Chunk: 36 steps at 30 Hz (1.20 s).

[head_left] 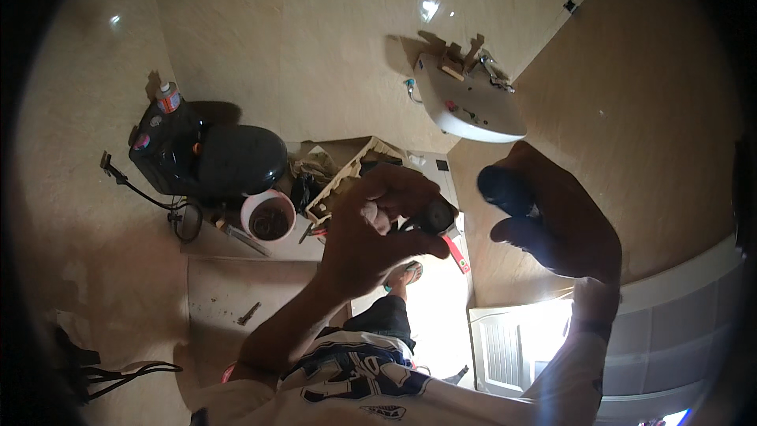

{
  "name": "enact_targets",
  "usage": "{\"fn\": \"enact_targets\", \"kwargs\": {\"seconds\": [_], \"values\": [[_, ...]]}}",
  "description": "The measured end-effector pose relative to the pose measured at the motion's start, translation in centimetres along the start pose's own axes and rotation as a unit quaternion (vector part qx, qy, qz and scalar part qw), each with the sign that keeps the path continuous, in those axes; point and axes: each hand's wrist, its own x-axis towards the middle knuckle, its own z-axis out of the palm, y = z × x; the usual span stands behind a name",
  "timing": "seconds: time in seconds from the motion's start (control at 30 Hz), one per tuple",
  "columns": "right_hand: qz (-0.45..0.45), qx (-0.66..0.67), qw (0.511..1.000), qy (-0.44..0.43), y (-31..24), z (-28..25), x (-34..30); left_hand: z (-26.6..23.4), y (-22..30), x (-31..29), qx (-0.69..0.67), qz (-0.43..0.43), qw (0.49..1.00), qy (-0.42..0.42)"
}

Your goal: The person assembles and installs a black shower faucet and hand-held shower head assembly onto a bathroom wall.

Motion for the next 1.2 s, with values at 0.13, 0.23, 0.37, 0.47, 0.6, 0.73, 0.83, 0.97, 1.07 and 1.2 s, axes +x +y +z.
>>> {"fn": "enact_targets", "kwargs": {"seconds": [0.13, 0.23, 0.37, 0.47, 0.6, 0.73, 0.83, 0.97, 1.07, 1.2], "values": [[-0.106, -0.152, 0.981, 0.064, 0.3, 1.4, 0.7, -0.7, -0.1, -0.8, 0.028, -0.026, 0.999, 0.007], [-0.104, -0.215, 0.971, 0.027, -0.7, 0.4, 1.0, -0.6, -0.3, -1.6, 0.115, -0.021, 0.992, 0.052], [0.079, -0.130, 0.988, -0.007, -2.8, -0.5, 1.7, -0.6, 0.6, -1.9, 0.158, -0.055, 0.985, 0.050], [0.063, -0.173, 0.983, 0.007, -3.1, -0.3, 1.7, -0.8, -0.2, -2.3, 0.120, -0.052, 0.989, 0.062], [-0.195, -0.318, 0.927, 0.050, -2.6, -0.2, 1.3, -1.1, 0.1, -2.5, 0.250, -0.080, 0.964, 0.043], [-0.248, -0.355, 0.901, 0.025, -3.0, -0.3, 2.0, -1.2, 0.7, -2.4, 0.319, 0.024, 0.947, 0.025], [-0.138, -0.245, 0.960, -0.015, -2.4, 0.1, 1.9, -1.6, 0.6, -2.2, 0.352, 0.078, 0.932, 0.014], [0.074, -0.050, 0.992, -0.092, -3.5, 0.4, 2.6, -1.9, 0.6, -2.4, 0.353, 0.108, 0.929, 0.016], [0.067, -0.002, 0.983, -0.170, -2.2, 0.1, 3.2, -2.0, 1.0, -2.5, 0.395, 0.147, 0.907, -0.004], [0.366, 0.157, 0.858, -0.325, -1.8, -0.3, 4.1, -1.9, -0.3, -3.1, 0.475, 0.221, 0.852, -0.020]]}}
